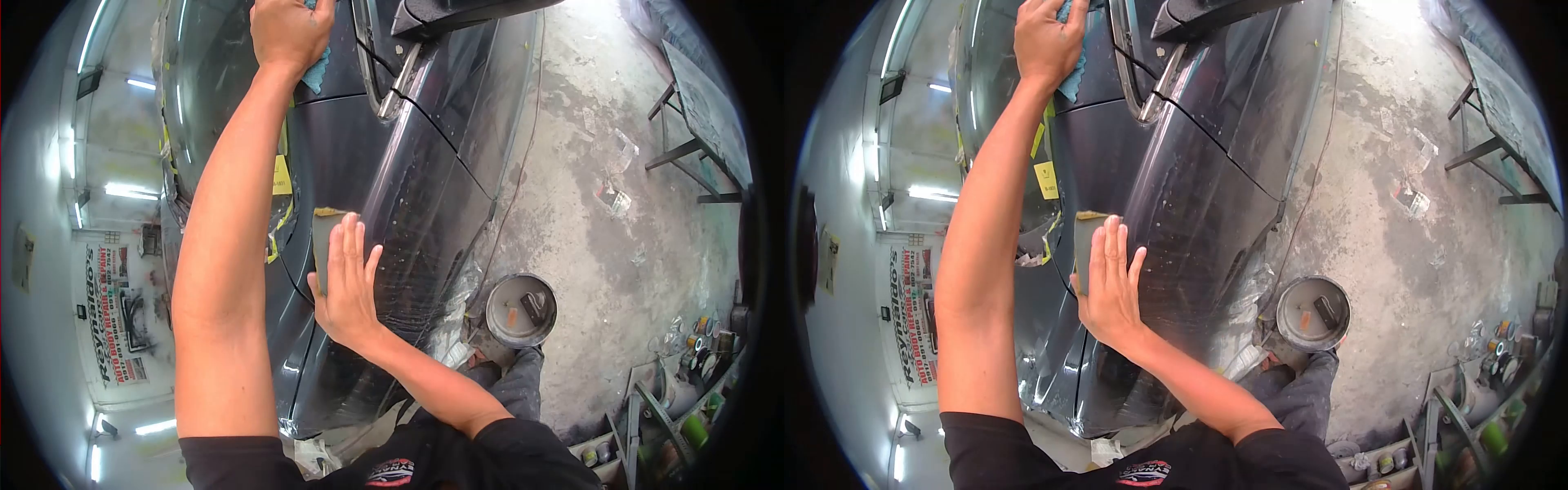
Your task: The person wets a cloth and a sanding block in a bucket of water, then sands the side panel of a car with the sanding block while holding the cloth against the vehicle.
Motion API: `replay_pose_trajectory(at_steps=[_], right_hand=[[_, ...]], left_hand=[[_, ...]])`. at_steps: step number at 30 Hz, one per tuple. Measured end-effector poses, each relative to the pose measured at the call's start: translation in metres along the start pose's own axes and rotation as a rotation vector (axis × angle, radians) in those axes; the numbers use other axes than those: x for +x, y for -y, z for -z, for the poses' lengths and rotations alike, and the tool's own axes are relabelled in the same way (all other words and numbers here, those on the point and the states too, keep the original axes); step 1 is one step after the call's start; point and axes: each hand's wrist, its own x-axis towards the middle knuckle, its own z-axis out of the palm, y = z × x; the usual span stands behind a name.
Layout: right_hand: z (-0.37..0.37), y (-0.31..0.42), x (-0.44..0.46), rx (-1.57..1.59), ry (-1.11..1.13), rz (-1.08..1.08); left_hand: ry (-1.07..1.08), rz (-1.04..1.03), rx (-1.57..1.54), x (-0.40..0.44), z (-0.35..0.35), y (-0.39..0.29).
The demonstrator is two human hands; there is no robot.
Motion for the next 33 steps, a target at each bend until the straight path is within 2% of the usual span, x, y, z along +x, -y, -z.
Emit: replay_pose_trajectory(at_steps=[2,4,7,10,14,19,21,23,26,29,31,33], right_hand=[[0.004,-0.004,0.005,0.013,0.011,0.024],[0.018,-0.023,0.070,-0.110,-0.133,0.019],[0.046,-0.042,0.120,-0.059,-0.198,0.050],[0.044,-0.051,0.110,-0.151,-0.231,0.181],[0.012,-0.037,0.089,-0.151,-0.249,0.155],[-0.034,0.016,-0.046,0.022,0.021,0.039],[-0.030,0.011,-0.028,-0.064,-0.019,0.053],[-0.008,-0.005,0.041,-0.180,-0.191,0.059],[0.022,-0.022,0.117,-0.121,-0.225,-0.039],[0.007,-0.017,0.063,-0.151,-0.188,0.060],[-0.012,-0.008,0.000,-0.064,-0.100,0.113],[-0.009,-0.009,0.000,-0.071,-0.059,0.110]], left_hand=[[-0.008,-0.010,-0.006,0.001,-0.002,0.000],[-0.013,-0.017,0.000,0.001,-0.001,0.001],[-0.029,-0.022,-0.012,0.001,-0.006,0.005],[-0.026,0.004,-0.035,0.000,-0.005,0.004],[-0.046,0.004,-0.009,-0.003,-0.007,0.008],[-0.026,0.024,-0.003,-0.001,-0.005,0.003],[-0.026,0.013,0.005,-0.002,-0.006,0.005],[-0.031,0.001,0.013,-0.002,-0.007,0.005],[0.002,0.027,-0.041,-0.002,-0.004,0.004],[-0.017,-0.001,-0.011,-0.003,-0.006,0.007],[-0.026,-0.009,0.003,0.000,-0.008,0.008],[-0.023,-0.013,0.013,-0.001,-0.009,0.006]])
